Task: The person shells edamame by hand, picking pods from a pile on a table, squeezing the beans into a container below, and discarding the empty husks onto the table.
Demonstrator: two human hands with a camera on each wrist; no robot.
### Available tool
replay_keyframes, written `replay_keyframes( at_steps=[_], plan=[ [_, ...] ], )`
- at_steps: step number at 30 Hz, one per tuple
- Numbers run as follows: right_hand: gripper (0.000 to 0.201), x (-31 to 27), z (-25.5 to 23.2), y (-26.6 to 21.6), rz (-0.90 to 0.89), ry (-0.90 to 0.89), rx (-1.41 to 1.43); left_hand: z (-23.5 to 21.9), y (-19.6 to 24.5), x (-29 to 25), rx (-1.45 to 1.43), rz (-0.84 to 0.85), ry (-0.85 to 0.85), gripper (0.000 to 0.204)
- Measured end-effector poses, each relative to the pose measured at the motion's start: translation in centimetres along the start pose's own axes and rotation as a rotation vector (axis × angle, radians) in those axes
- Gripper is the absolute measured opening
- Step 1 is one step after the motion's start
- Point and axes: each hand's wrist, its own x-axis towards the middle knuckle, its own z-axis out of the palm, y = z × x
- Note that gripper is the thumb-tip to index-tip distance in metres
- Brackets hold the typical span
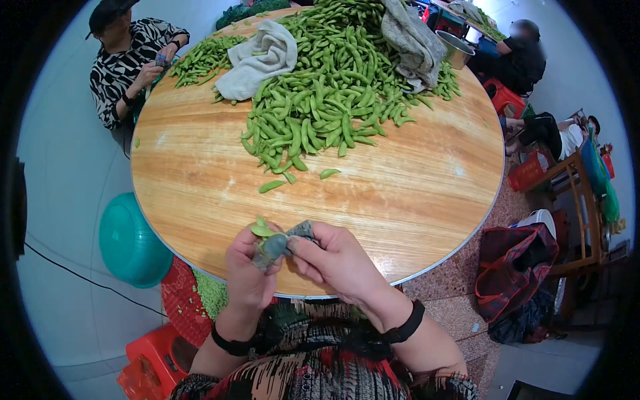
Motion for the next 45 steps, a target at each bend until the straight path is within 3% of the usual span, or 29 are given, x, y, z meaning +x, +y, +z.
replay_keyframes(
  at_steps=[2, 4, 5, 7, 8, 10, 13, 14, 16, 17, 19, 20, 22, 23, 25, 26, 28, 31, 38, 41, 44, 45],
  plan=[
    [0.021, 1.3, -0.2, -0.8, 0.039, -0.068, 0.127, -0.1, 0.9, 0.2, 0.054, 0.044, 0.039, 0.017],
    [0.024, 3.3, -0.8, -2.8, 0.001, -0.177, -0.511, -0.7, 1.5, 0.5, 0.111, 0.092, 0.073, 0.018],
    [0.024, 4.7, -1.0, -3.3, 0.0, -0.179, -0.514, -1.2, 1.4, 0.8, 0.075, 0.117, 0.081, 0.018],
    [0.02, 7.9, -0.8, -3.1, -0.666, 0.09, -1.207, -2.1, 1.3, 1.0, 0.039, 0.143, 0.089, 0.019],
    [0.02, 8.9, -0.6, -2.8, -0.667, 0.09, -1.207, -2.4, 1.2, 0.7, 0.091, 0.085, 0.036, 0.022],
    [0.014, 10.2, 0.0, -2.5, -0.566, 0.084, -1.588, -2.6, 1.2, 0.1, 0.142, 0.029, -0.014, 0.025],
    [0.012, 9.6, -0.1, -2.4, -0.563, 0.063, -1.63, -2.4, 1.4, -0.8, 0.564, -0.215, -0.311, 0.036],
    [0.012, 9.4, -0.2, -2.4, -0.56, 0.059, -1.633, -2.5, 1.3, -0.9, 0.56, -0.216, -0.309, 0.036],
    [0.016, 8.5, -0.6, -2.4, -0.517, 0.104, -1.511, -2.9, 0.9, -1.0, 0.834, 0.151, -0.322, 0.037],
    [0.016, 7.5, -1.1, -2.6, -0.513, 0.1, -1.511, -2.7, 1.0, -0.8, 0.833, 0.147, -0.319, 0.037],
    [0.018, 5.2, -2.2, -3.2, -0.219, -0.025, -1.026, -1.7, 1.6, -0.1, 1.058, 0.52, -0.17, 0.04],
    [0.018, 4.4, -2.6, -3.1, -0.221, -0.022, -1.025, -1.2, 1.6, -0.1, 1.059, 0.521, -0.174, 0.04],
    [0.022, 3.2, -3.1, -2.7, 0.085, -0.097, -0.48, -0.4, 1.5, -0.1, 1.224, 0.56, -0.233, 0.041],
    [0.022, 2.4, -3.1, -2.7, 0.084, -0.094, -0.476, -0.1, 1.5, -0.1, 1.225, 0.56, -0.238, 0.041],
    [0.022, 1.1, -3.0, -2.6, 0.186, -0.139, -0.11, 0.3, 1.5, -0.2, 1.243, 0.449, -0.16, 0.029],
    [0.022, 0.7, -3.0, -2.3, 0.188, -0.14, -0.106, -0.1, 1.2, -0.1, 1.246, 0.445, -0.16, 0.029],
    [0.022, 0.2, -2.9, -1.8, -0.029, -0.018, -0.16, -1.1, 0.6, 0.2, 0.253, -0.134, -0.079, 0.017],
    [0.025, -0.6, -2.0, -0.6, -0.031, -0.105, -0.19, -0.8, 0.3, 0.2, 0.106, -0.099, 0.002, 0.008],
    [0.026, -1.2, -2.2, -0.5, 0.106, -0.238, 0.033, -0.6, 0.1, 0.2, 0.101, -0.102, 0.011, 0.007],
    [0.023, -1.0, -2.4, 0.2, 0.043, -0.222, 0.001, -0.4, -0.3, 0.2, 0.183, -0.044, -0.003, 0.007],
    [0.02, -0.9, -1.9, 0.0, 0.127, -0.202, 0.193, -0.7, -0.6, 0.4, 0.116, 0.012, -0.036, 0.008],
    [0.02, -1.0, -1.9, -0.1, 0.128, -0.202, 0.193, -1.0, -0.4, 0.5, 0.071, 0.001, -0.164, 0.007]
  ],
)
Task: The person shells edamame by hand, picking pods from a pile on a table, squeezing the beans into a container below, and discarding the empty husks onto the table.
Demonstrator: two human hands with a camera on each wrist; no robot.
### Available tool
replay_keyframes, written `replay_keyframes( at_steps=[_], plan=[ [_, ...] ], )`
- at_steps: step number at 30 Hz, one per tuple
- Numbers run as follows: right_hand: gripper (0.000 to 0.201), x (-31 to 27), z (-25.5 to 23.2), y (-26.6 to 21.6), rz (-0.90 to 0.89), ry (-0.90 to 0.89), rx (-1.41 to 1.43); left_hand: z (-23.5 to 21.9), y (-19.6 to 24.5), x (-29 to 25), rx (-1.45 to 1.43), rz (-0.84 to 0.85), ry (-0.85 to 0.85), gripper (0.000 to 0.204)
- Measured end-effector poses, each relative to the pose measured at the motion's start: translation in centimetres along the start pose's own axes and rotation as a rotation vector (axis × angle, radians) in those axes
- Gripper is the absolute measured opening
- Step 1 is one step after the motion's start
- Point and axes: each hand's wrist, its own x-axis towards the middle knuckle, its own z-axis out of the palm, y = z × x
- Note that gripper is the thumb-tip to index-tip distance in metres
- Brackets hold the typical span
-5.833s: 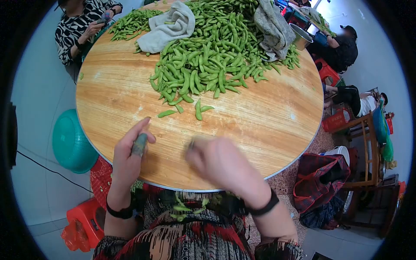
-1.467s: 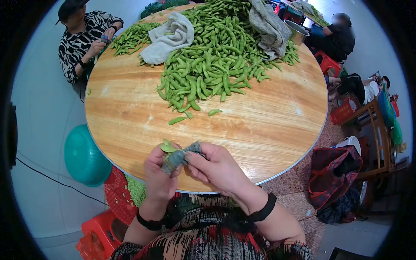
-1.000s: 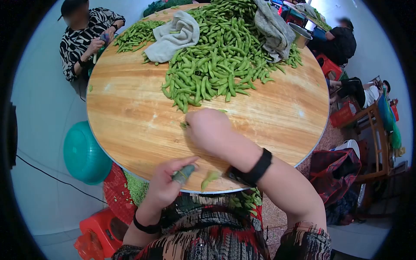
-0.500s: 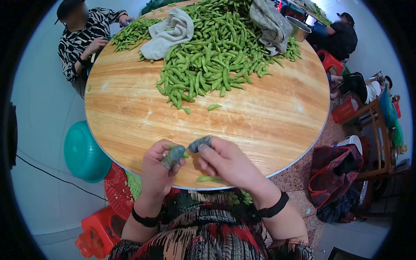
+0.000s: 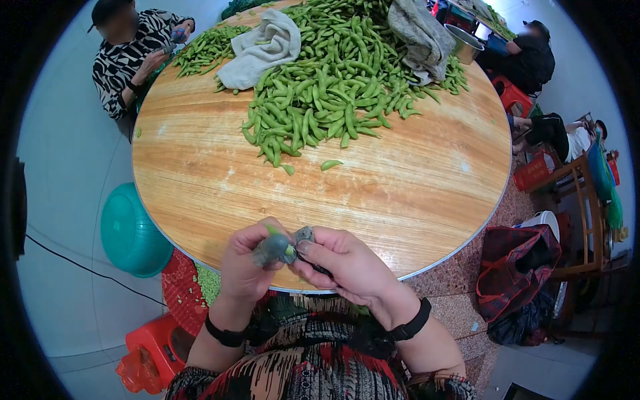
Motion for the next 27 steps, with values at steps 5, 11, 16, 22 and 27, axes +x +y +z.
replay_keyframes(
  at_steps=[5, 11, 16, 22, 27],
  plan=[
    [0.014, 0.5, -0.1, 0.6, 0.078, -0.007, 0.25, 0.1, 0.2, 0.1, -0.067, -0.074, -0.157, 0.01],
    [0.019, 1.7, -0.3, 0.3, -0.036, 0.117, 0.114, 1.0, -0.3, -0.2, 0.333, 0.098, 0.101, 0.018],
    [0.018, 4.5, -0.7, -3.9, -0.192, 0.117, -0.89, -0.9, 0.1, 0.1, -0.009, 0.096, 0.142, 0.023],
    [0.024, 10.4, -2.0, -3.9, -0.575, 0.352, -1.76, -0.1, -0.1, -0.1, 0.652, 0.073, -0.334, 0.034],
    [0.023, 8.3, -1.8, -4.9, -0.427, 0.222, -1.292, -0.3, 1.3, 0.6, -0.01, -0.082, 0.113, 0.042]
  ],
)
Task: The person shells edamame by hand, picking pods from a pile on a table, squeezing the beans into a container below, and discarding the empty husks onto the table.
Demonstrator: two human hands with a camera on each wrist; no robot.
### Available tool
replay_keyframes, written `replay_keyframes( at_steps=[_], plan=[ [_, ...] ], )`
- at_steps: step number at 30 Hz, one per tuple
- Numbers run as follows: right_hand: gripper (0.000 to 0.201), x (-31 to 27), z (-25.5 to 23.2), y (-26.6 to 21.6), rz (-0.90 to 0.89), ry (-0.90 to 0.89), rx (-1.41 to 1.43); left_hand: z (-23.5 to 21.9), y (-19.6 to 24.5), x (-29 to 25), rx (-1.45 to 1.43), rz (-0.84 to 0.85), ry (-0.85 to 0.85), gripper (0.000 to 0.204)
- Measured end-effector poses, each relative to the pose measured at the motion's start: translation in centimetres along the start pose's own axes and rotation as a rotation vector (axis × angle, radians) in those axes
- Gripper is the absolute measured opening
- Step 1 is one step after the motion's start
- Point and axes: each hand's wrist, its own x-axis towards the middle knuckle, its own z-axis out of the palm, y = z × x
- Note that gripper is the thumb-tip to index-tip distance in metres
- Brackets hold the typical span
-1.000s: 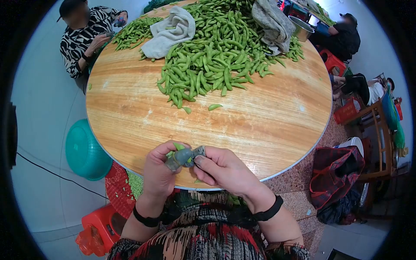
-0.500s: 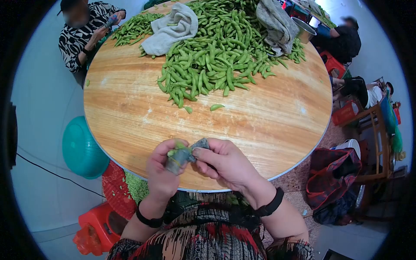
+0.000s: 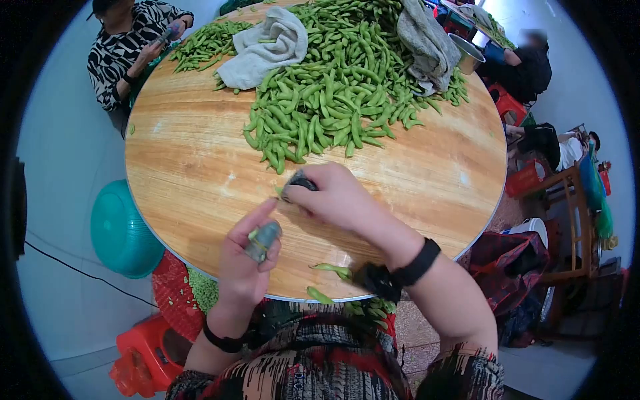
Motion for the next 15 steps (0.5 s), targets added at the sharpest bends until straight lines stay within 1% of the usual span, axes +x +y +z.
replay_keyframes(
  at_steps=[1, 2, 3, 4, 5, 6, 7, 8, 10, 11, 13, 15],
  plan=[
    [0.022, -0.9, -0.8, -1.0, 0.252, -0.123, 0.398, -0.2, 0.4, 0.2, -0.251, -0.005, 0.023, 0.045],
    [0.022, -1.8, -1.3, -1.7, 0.503, -0.244, 0.798, 0.0, 0.6, 0.3, -0.252, -0.001, 0.024, 0.045],
    [0.023, -2.7, -1.3, -2.0, 0.595, -0.285, 0.987, 0.2, 0.8, 0.5, -0.325, -0.073, -0.023, 0.043],
    [0.023, -3.5, -0.9, -2.2, 0.59, -0.283, 0.989, 0.4, 1.0, 0.6, -0.396, -0.146, -0.071, 0.041],
    [0.022, -4.2, -0.5, -2.4, 0.594, -0.261, 1.105, 0.3, 0.7, 0.6, -0.393, -0.144, -0.072, 0.041],
    [0.022, -4.6, -0.2, -2.5, 0.598, -0.241, 1.22, -0.1, 0.0, 0.6, -0.418, -0.122, -0.081, 0.037],
    [0.022, -5.0, -0.4, -3.2, 0.555, -0.251, 1.167, -0.3, -0.5, 0.6, -0.443, -0.1, -0.087, 0.033],
    [0.022, -5.3, -0.2, -3.2, 0.553, -0.256, 1.167, -0.4, -0.7, 0.5, -0.441, -0.097, -0.084, 0.033],
    [0.024, -5.9, 0.2, -3.2, 0.41, -0.21, 0.998, -0.6, -1.0, 0.4, -0.511, -0.071, -0.095, 0.025],
    [0.025, -6.2, 0.4, -3.0, 0.364, -0.226, 0.994, -0.6, -0.9, 0.4, -0.511, -0.065, -0.088, 0.025],
    [0.025, -6.6, 0.3, -2.6, 0.383, -0.262, 1.036, -0.6, -0.6, 0.4, -0.367, -0.045, -0.023, 0.019],
    [0.026, -6.9, 0.1, -2.4, 0.404, -0.293, 1.076, -0.5, -0.5, 0.4, -0.333, -0.043, -0.02, 0.017]
  ],
)
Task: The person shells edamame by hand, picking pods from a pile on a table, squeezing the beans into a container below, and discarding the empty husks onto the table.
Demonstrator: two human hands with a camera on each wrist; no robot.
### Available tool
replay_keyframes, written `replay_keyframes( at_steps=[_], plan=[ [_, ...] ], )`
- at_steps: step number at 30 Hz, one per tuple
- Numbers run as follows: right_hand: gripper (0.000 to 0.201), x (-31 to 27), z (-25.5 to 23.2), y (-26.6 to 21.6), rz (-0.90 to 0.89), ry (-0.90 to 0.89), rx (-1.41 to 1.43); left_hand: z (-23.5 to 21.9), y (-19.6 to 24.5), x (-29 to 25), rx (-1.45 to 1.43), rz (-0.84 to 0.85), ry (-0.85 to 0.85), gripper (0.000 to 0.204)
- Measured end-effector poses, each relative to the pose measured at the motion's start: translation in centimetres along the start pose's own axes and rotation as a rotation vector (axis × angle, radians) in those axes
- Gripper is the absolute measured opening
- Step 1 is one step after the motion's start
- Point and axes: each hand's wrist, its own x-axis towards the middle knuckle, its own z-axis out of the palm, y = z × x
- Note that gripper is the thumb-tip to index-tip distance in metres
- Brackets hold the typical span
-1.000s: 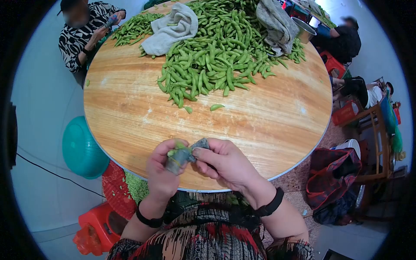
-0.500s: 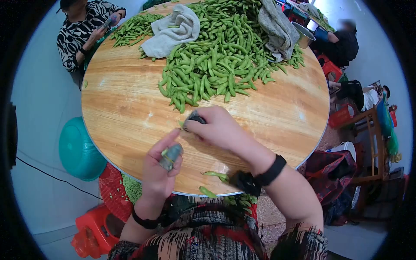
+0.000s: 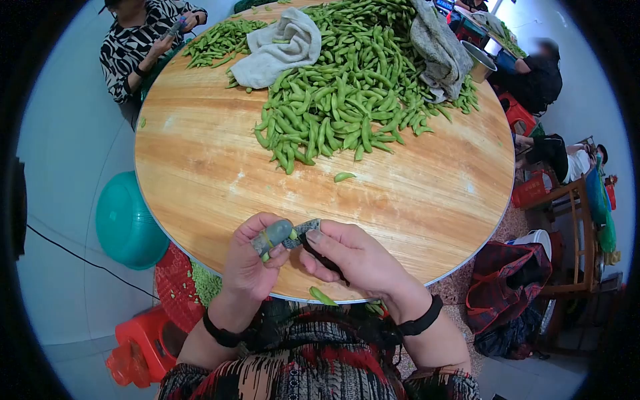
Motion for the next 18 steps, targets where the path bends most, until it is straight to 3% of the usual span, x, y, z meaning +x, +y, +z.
replay_keyframes(
  at_steps=[6, 11, 13, 14, 16, 17, 18],
  plan=[
    [0.026, -0.3, -0.8, 0.0, 0.026, -0.035, 0.017, 0.8, -0.3, 0.2, 0.168, 0.019, 0.009, 0.012],
    [0.021, -0.3, -1.7, 1.3, -0.066, -0.045, 0.104, 2.1, -0.7, 0.2, 0.222, -0.028, 0.089, 0.012],
    [0.021, -0.8, -1.5, 1.0, -0.017, -0.065, 0.211, 1.7, -1.3, 0.1, 0.133, -0.028, -0.083, 0.013],
    [0.02, -1.0, -1.4, 0.9, 0.034, -0.086, 0.317, 1.2, -1.4, 0.4, 0.132, -0.029, -0.082, 0.013],
    [0.019, -1.2, -1.5, 1.0, 0.061, -0.101, 0.376, 0.3, -1.5, 0.8, 0.027, -0.011, -0.367, 0.031],
    [0.018, -1.3, -1.5, 1.2, 0.085, -0.116, 0.434, 0.4, -1.7, 0.6, 0.027, -0.012, -0.365, 0.031],
    [0.018, -1.2, -1.5, 1.4, 0.085, -0.115, 0.435, 0.9, -1.7, 0.4, 0.05, -0.032, -0.257, 0.022]
  ],
)
